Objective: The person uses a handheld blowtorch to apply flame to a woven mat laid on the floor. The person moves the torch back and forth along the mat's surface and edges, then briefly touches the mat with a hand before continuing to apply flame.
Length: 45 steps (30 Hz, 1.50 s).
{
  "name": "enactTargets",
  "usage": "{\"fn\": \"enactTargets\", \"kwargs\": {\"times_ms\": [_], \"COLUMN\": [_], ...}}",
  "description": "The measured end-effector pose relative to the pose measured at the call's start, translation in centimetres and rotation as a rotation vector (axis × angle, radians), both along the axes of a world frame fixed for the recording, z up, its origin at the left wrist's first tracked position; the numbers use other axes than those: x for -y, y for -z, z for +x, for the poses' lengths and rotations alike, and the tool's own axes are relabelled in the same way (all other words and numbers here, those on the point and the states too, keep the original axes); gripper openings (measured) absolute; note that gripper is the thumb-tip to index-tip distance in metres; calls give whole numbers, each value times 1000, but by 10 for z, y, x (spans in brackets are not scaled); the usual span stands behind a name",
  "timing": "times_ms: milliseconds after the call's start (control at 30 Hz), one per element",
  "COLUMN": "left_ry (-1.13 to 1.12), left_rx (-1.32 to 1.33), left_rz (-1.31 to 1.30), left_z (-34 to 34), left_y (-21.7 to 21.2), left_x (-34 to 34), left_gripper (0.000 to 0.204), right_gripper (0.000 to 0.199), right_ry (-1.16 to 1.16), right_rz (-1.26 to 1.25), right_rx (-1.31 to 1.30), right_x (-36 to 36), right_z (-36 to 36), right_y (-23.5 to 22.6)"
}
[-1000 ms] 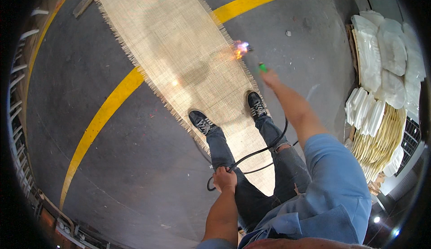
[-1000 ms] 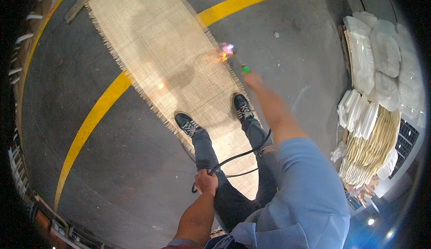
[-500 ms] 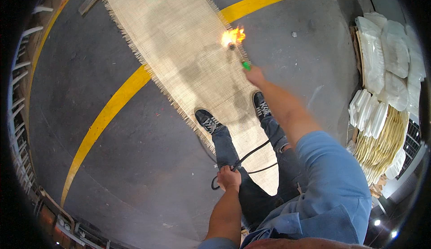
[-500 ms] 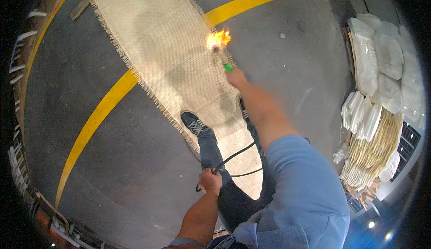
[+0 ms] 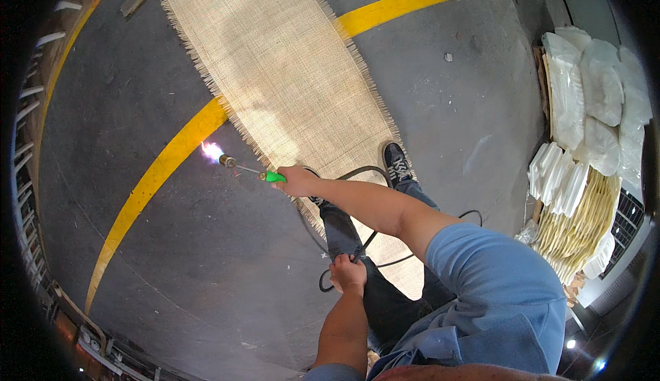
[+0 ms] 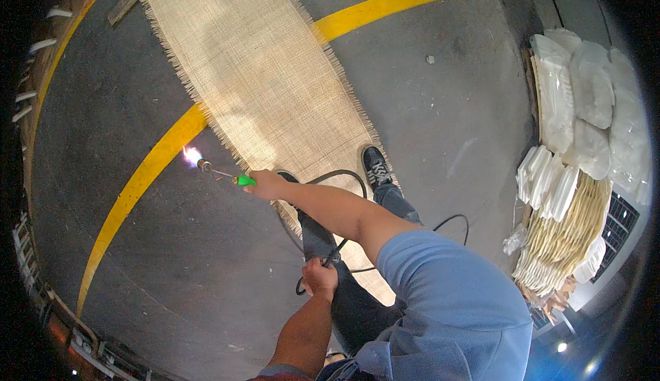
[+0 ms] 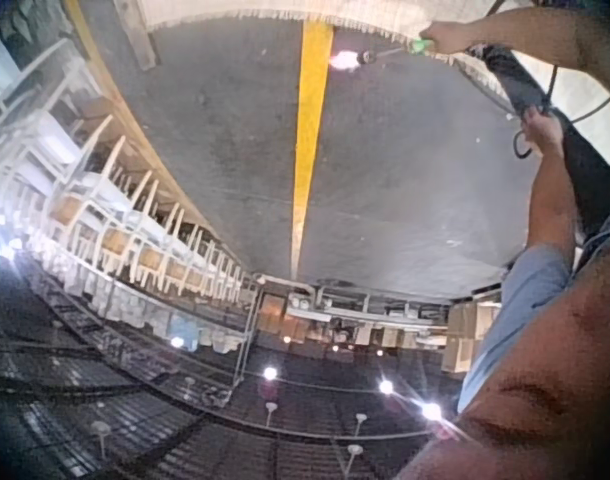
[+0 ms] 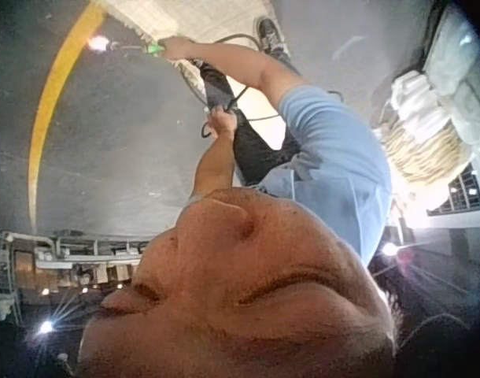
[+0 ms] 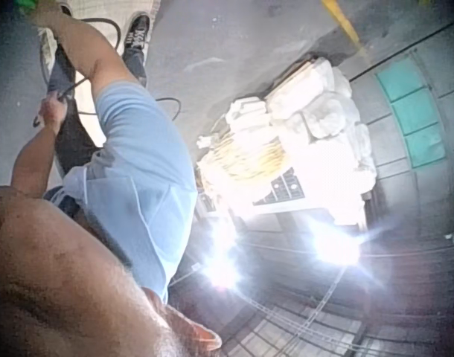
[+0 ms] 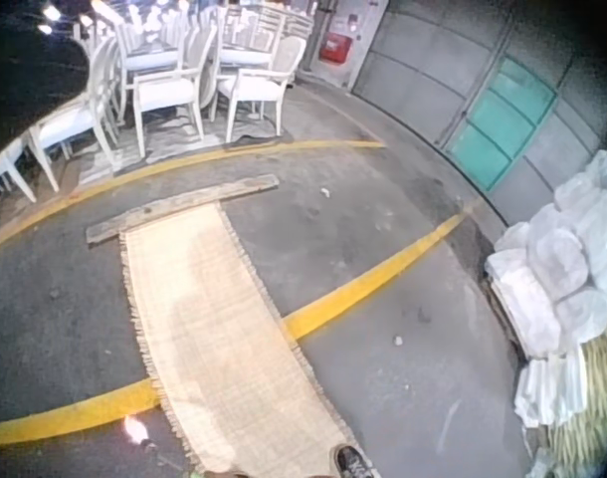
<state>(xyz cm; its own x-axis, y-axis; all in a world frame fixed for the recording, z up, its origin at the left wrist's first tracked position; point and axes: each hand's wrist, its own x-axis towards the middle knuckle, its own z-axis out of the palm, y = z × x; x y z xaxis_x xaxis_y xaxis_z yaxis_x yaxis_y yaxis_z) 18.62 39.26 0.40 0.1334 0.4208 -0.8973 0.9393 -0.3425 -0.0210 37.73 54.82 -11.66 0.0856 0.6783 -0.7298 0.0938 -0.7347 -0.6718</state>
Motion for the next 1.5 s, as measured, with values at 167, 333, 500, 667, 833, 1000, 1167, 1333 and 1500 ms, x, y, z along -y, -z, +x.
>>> {"fn": "enactTargets", "kwargs": {"times_ms": [167, 333, 500, 667, 833, 1000, 1167, 1333, 1500], "left_ry": [-15, -26, -31, -56, -72, -3, -21, -13, -32], "left_rx": [-3, 53, 75, 57, 87, 33, 127, 60, 47], "left_rz": [-22, -15, 45, 27, -16, 14, -6, -2, -5], "left_z": [5, 11, 4, 1, 9, 4, 30, 16, 13], "left_y": [-1, 2, 0, 1, 3, -1, 0, 0, 1], "left_x": [1, 3, -2, 1, 7, -2, 8, 5, 4], "left_gripper": [23, 23, 20, 20, 21, 21, 21, 21, 22], "right_gripper": [45, 55, 48, 37, 40, 48, 47, 45, 44], "right_ry": [90, 391, 601, 927, 771, 521, 276, 69, -24], "right_rz": [-189, -435, -563, -596, -534, -446, -290, -57, 42], "right_rx": [167, 403, 644, 587, 685, 465, 368, 48, 45], "right_x": [29, 113, 198, 240, 225, 145, 81, 7, -9], "right_z": [46, 152, 238, 274, 268, 157, 95, -6, -19], "right_y": [34, 78, 67, 49, 59, 86, 67, 11, -6]}}
